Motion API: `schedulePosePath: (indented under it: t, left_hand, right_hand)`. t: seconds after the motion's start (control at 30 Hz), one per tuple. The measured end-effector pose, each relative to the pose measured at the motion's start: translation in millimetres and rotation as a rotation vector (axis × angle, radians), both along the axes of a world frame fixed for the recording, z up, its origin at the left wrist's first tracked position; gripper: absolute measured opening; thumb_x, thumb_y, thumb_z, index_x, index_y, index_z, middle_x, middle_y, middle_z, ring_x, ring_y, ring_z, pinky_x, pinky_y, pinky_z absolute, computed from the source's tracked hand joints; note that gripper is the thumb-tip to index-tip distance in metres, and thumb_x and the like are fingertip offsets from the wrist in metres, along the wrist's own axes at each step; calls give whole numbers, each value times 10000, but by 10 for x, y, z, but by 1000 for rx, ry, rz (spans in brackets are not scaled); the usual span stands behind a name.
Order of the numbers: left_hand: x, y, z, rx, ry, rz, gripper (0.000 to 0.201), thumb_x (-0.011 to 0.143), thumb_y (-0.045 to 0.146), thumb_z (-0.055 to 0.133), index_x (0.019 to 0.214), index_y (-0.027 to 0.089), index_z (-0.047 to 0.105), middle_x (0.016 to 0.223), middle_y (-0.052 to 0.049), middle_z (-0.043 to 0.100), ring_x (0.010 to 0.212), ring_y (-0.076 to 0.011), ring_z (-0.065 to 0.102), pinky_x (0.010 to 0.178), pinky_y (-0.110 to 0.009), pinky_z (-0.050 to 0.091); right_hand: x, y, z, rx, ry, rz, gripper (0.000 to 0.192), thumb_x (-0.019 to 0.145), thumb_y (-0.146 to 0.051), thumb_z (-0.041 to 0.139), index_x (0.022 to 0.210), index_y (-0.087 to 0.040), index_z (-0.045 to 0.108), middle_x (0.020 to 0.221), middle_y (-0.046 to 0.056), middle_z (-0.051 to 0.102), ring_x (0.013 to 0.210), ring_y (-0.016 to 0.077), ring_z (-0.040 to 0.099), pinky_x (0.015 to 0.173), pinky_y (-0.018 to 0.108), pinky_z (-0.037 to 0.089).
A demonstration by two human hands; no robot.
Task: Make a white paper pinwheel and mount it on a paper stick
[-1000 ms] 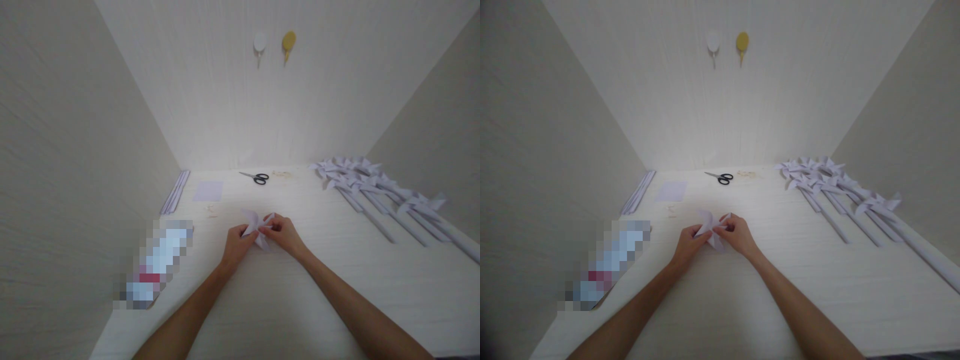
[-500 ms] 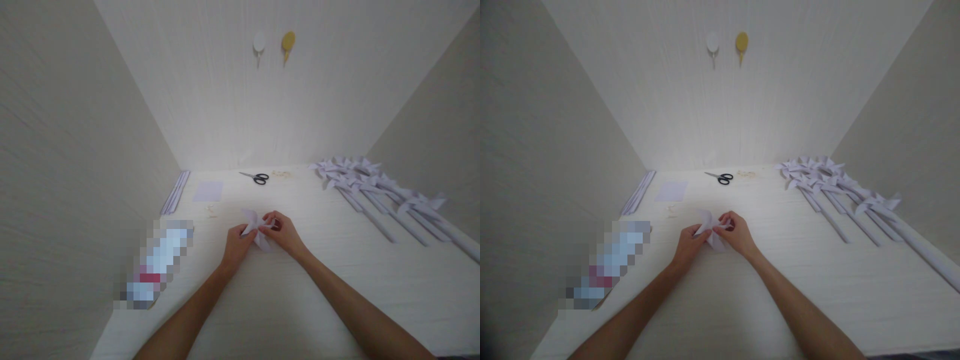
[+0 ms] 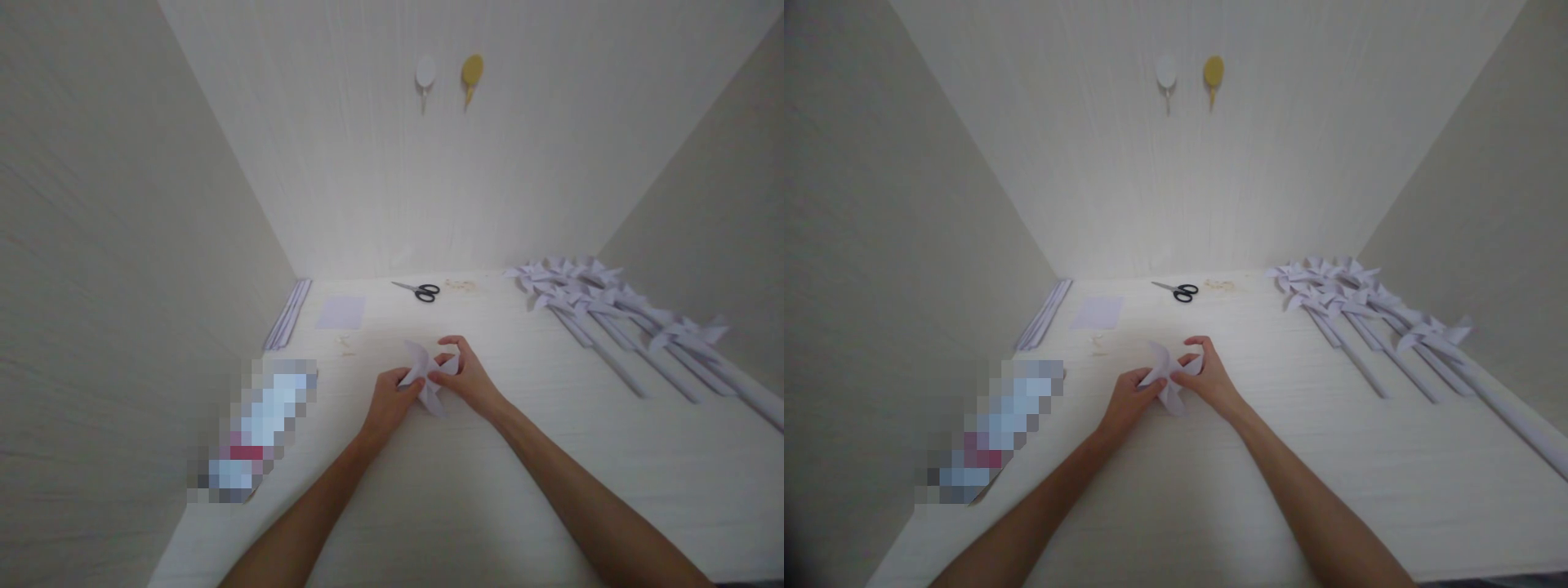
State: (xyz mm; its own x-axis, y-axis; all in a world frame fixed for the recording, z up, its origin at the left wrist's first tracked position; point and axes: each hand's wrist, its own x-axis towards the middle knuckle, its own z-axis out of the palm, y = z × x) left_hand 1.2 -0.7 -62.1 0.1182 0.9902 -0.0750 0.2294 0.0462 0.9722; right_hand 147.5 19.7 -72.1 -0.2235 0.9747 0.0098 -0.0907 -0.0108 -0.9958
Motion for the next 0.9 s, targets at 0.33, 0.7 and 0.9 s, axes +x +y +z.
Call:
schedulePosePath:
  t: [0.33,0.7,0.9]
  left_hand:
    - [23,3,6,24,-8,28,264,644,285,500,753,91,640,670,-19,607,633,-150,524,612,-244,390]
    - [26,-2,-5,-11,-108,8,262,640,301,515,738,97,647,656,-13,621,619,-147,539,601,-242,404]
    - [31,-11,-12,34,-102,19,232,644,275,520,698,88,647,638,-19,622,615,-147,545,604,-241,412]
  right_hand:
    - [-22,-23,10,-2,15,-53,493,556,-211,640,925,-238,315,648,-68,556,457,74,492,432,189,375]
    - [-19,-31,-16,33,-14,-82,498,557,-250,647,923,-241,310,648,-67,541,467,80,490,427,188,370]
    - [-12,-27,-17,41,8,-73,497,558,-238,659,923,-244,322,643,-71,543,464,76,484,426,180,362]
